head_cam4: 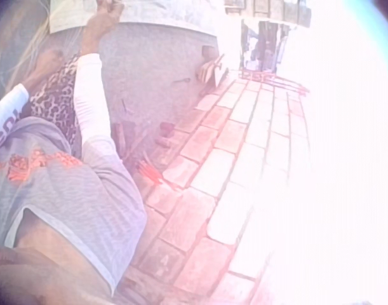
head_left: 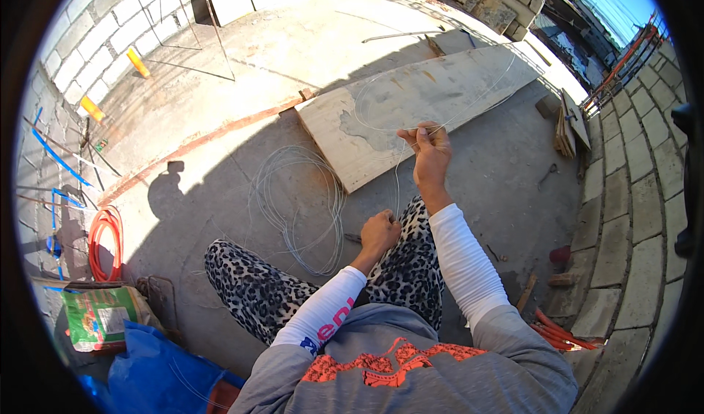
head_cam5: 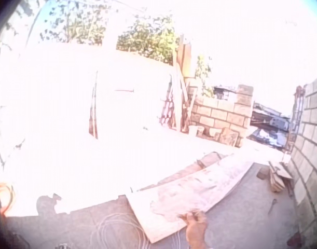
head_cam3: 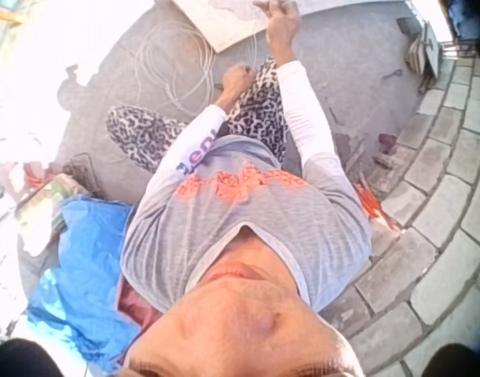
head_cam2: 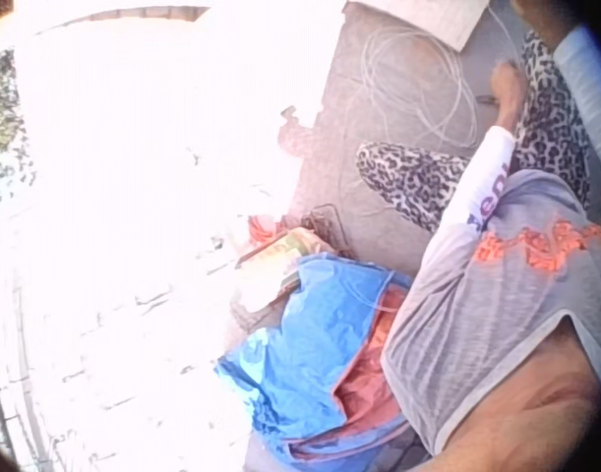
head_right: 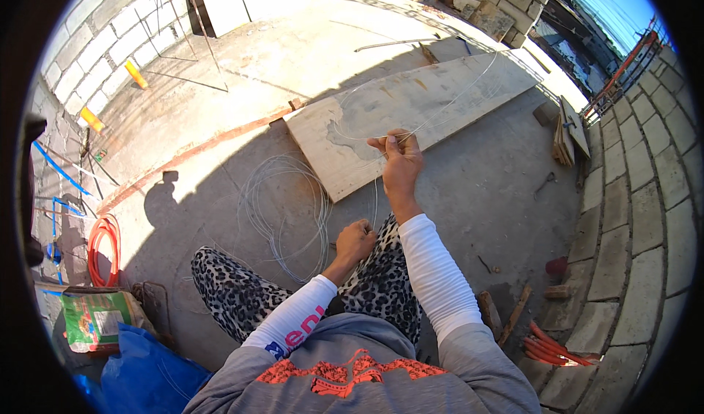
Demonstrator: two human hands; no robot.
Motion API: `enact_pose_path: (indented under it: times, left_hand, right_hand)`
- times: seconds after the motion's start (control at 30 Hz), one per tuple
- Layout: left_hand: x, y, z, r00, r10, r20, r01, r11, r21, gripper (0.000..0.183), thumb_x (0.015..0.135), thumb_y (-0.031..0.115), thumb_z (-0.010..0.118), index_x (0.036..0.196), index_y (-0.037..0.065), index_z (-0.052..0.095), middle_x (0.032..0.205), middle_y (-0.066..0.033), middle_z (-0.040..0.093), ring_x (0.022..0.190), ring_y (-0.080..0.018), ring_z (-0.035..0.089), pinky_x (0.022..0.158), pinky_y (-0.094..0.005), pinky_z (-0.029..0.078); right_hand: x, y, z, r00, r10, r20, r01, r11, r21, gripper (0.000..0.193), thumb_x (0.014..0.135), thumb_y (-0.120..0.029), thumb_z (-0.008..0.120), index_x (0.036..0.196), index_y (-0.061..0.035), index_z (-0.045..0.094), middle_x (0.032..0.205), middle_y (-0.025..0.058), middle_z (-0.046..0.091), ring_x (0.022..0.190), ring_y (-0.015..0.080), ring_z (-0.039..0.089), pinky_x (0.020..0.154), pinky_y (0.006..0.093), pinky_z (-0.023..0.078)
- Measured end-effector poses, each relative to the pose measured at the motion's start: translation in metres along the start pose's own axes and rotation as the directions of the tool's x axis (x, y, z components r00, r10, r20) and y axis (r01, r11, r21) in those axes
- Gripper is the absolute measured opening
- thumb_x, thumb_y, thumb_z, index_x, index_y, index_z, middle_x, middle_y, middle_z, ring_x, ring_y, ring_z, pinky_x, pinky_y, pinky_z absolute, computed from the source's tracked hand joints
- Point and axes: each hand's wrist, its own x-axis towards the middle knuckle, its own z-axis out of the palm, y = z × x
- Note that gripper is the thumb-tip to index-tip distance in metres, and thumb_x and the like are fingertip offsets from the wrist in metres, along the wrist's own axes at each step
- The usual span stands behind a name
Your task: The person sits on the floor and repeatedly measures, straightens, and cuts lengths of thin wire using pliers. The person handles the wire by hand and uses pliers to cut it into segments, placing the cut pieces on the floor.
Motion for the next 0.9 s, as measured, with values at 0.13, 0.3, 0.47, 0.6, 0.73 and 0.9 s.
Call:
enact_pose_path:
  times: [0.13,0.3,0.47,0.6,0.73,0.9]
  left_hand:
    - [0.002,-0.004,0.012,1.000,0.001,-0.002,-0.001,0.999,-0.043,0.025,0.078,0.024,0.056,0.087,0.003,0.065,0.079,-0.0179,0.067,0.077,-0.0313,0.065,0.070,-0.0403,0.049]
    - [0.025,-0.016,-0.007,0.993,-0.031,0.113,0.105,0.661,-0.743,0.030,0.088,0.023,0.044,0.096,0.003,0.065,0.095,-0.0122,0.069,0.088,-0.0259,0.065,0.076,-0.0401,0.048]
    - [0.030,-0.015,-0.059,0.990,-0.090,0.110,0.093,-0.180,-0.979,0.054,0.098,0.046,0.029,0.111,0.002,0.058,0.102,-0.0135,0.065,0.090,-0.0261,0.060,0.078,-0.0395,0.045]
    - [0.014,0.004,-0.090,0.942,-0.329,-0.065,-0.121,-0.154,-0.981,0.056,0.097,0.053,0.030,0.102,0.004,0.057,0.085,-0.0095,0.061,0.074,-0.0233,0.058,0.066,-0.0354,0.044]
    - [0.012,0.003,-0.123,0.881,-0.414,-0.231,-0.244,0.021,-0.969,0.048,0.097,0.052,0.035,0.081,0.010,0.051,0.062,-0.0010,0.043,0.048,-0.0142,0.041,0.042,-0.0273,0.031]
    - [0.013,-0.038,-0.155,0.956,-0.256,-0.143,-0.131,0.062,-0.989,0.047,0.097,0.052,0.038,0.070,0.014,0.042,0.056,0.0029,0.031,0.042,-0.0091,0.027,0.036,-0.0248,0.021]
  right_hand:
    - [-0.014,-0.006,0.001,0.999,0.031,0.018,-0.031,1.000,-0.003,0.008,0.095,-0.001,0.047,0.100,-0.0022,0.053,0.086,0.0108,0.062,0.082,0.0275,0.067,0.082,0.0387,0.056]
    - [-0.091,-0.003,-0.013,0.989,0.142,-0.039,-0.139,0.987,0.076,0.008,0.095,-0.004,0.048,0.100,-0.0044,0.054,0.091,0.0098,0.062,0.087,0.0269,0.067,0.084,0.0386,0.055]
    - [-0.150,0.014,-0.033,0.976,0.216,-0.017,-0.202,0.937,0.283,0.009,0.094,-0.005,0.051,0.101,-0.0074,0.056,0.097,0.0083,0.062,0.094,0.0272,0.065,0.088,0.0405,0.052]
    - [-0.160,0.031,-0.030,0.968,0.246,-0.055,-0.226,0.942,0.249,0.010,0.093,-0.006,0.052,0.101,-0.0082,0.058,0.099,0.0089,0.062,0.096,0.0263,0.063,0.087,0.0400,0.051]
    - [-0.167,0.029,-0.018,0.849,0.509,0.142,-0.527,0.796,0.299,0.016,0.092,-0.006,0.054,0.108,-0.0069,0.059,0.096,0.0091,0.064,0.088,0.0225,0.065,0.076,0.0343,0.052]
    - [-0.172,0.005,-0.029,0.863,0.358,0.356,-0.009,0.716,-0.698,0.025,0.089,-0.010,0.060,0.113,-0.0047,0.059,0.091,0.0096,0.065,0.083,0.0276,0.064,0.078,0.0352,0.051]
